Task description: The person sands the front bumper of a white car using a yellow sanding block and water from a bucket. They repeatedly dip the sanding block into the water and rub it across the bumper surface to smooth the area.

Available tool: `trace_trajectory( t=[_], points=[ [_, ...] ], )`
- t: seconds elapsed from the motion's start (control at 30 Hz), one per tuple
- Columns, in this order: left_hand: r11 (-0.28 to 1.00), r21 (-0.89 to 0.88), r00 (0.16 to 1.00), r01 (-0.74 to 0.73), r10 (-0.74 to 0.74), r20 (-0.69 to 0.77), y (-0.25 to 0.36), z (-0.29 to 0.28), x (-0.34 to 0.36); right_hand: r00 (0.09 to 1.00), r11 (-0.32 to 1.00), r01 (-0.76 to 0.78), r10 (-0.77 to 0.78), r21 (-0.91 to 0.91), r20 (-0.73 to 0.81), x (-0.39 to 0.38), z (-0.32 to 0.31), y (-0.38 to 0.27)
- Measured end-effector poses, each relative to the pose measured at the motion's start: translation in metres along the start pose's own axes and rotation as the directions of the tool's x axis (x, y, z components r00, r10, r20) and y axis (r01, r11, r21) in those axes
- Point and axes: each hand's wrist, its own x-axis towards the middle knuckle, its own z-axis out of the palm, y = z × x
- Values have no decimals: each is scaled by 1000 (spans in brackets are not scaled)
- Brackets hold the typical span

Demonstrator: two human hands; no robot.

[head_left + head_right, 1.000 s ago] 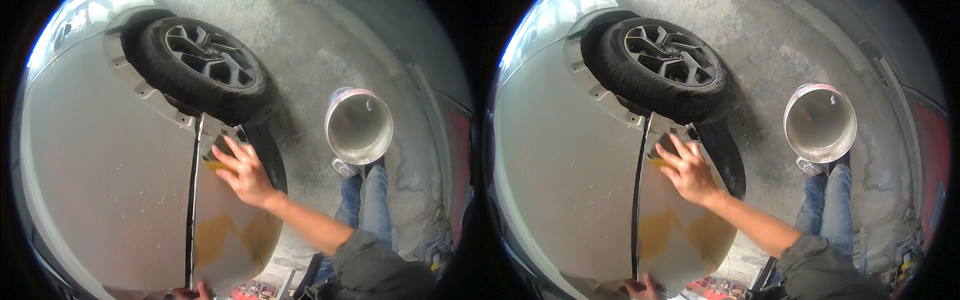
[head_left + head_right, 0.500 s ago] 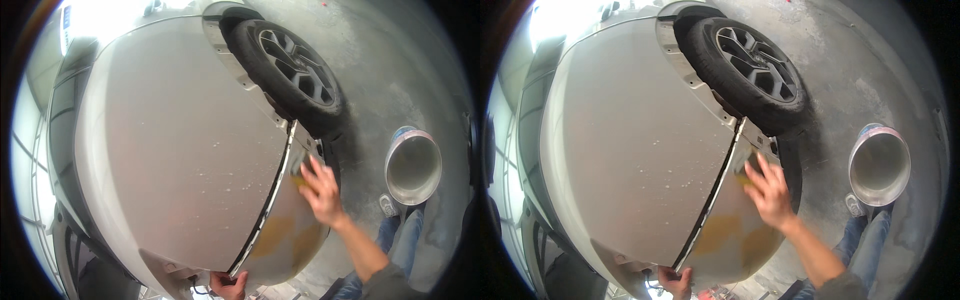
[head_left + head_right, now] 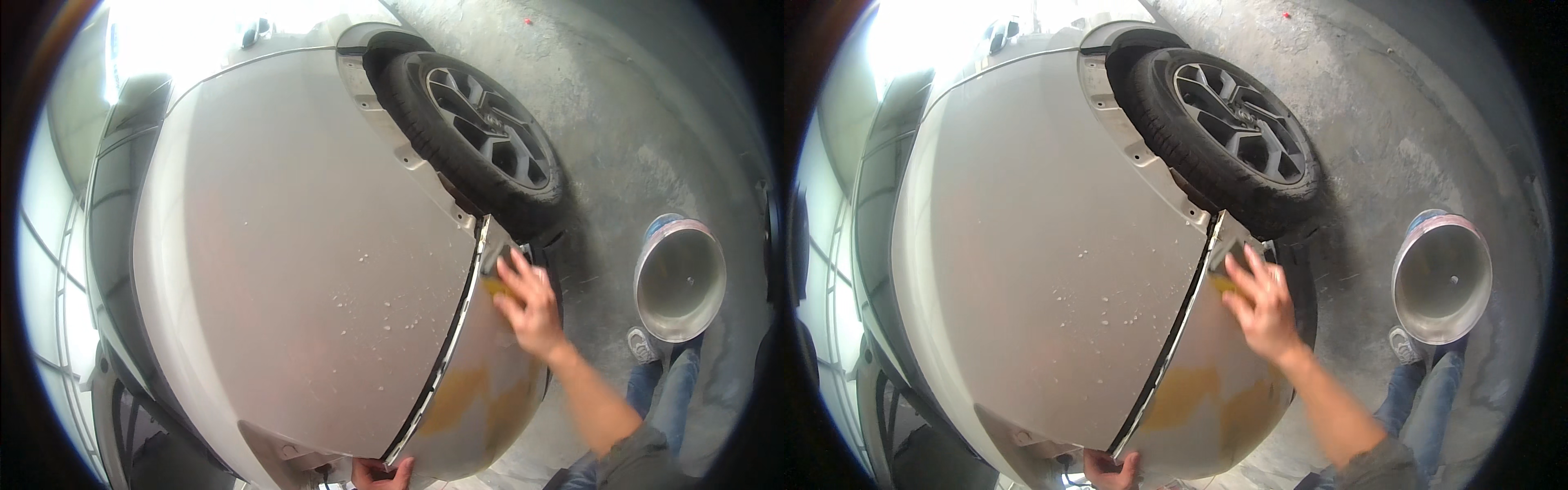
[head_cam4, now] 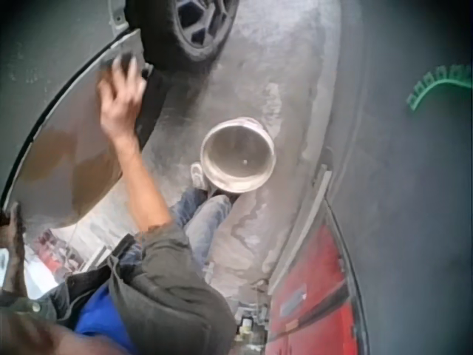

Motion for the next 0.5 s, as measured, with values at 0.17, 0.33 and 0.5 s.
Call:
trace_trajectory(
  t=[0.17, 0.33, 0.5],
  points=[
    [996, -50, 997, 69, -70, -16, 1, -2, -5, 997, 998, -53, 54, -27, 46, -29, -1, -14],
    [996, -20, 996, 87, -87, -7, -5, -3, -1, 986, 987, -150, 153, 55, -67, 12, 5, 0],
    [995, 102, 999, 0, 4, -43, -47, -22, -6, 997, 996, -78, 78, -45, -7, -43, 6, -11]
  ],
)
